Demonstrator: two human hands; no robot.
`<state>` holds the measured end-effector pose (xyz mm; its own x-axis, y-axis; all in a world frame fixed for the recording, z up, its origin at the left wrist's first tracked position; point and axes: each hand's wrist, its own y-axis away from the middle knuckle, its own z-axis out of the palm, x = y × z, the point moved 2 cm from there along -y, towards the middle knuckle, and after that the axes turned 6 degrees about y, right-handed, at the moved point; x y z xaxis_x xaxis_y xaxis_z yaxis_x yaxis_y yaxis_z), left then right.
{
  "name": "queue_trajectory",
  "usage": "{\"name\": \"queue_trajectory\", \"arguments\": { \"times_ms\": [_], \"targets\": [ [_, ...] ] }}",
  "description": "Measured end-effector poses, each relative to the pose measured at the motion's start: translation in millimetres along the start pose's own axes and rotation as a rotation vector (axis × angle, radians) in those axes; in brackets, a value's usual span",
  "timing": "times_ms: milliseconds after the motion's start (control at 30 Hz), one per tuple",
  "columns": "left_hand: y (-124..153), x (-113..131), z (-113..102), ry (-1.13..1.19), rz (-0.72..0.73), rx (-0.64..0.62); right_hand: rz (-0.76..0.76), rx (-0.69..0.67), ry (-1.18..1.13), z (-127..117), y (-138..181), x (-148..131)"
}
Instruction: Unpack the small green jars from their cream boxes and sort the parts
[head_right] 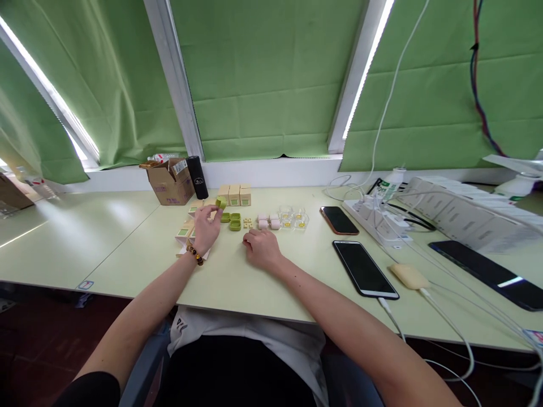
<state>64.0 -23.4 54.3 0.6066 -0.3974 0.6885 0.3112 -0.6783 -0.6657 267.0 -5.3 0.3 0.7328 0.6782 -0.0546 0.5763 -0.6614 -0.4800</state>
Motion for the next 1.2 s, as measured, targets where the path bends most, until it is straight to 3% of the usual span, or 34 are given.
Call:
{"name": "queue_trajectory", "arguments": {
  "times_ms": [200,433,867,1200],
  "targets": [
    [-1,11,-11,-0.55,0.22,-0.123,-0.022,-0.043,-0.012,2,-1,0],
    [-3,-3,-5,-0.881,0.166,-0.445,-0.003,-0.084,-0.009,-2,-2,-1],
    [-1,-12,8,-1.014,0.143,-0.569,0.005,-0.123,0.008,1,-3,-1],
    [-3,-16,11,-1.053,0.139,-0.58,0.009,-0.149,0.02,-1,-4,-2]
  ]
}}
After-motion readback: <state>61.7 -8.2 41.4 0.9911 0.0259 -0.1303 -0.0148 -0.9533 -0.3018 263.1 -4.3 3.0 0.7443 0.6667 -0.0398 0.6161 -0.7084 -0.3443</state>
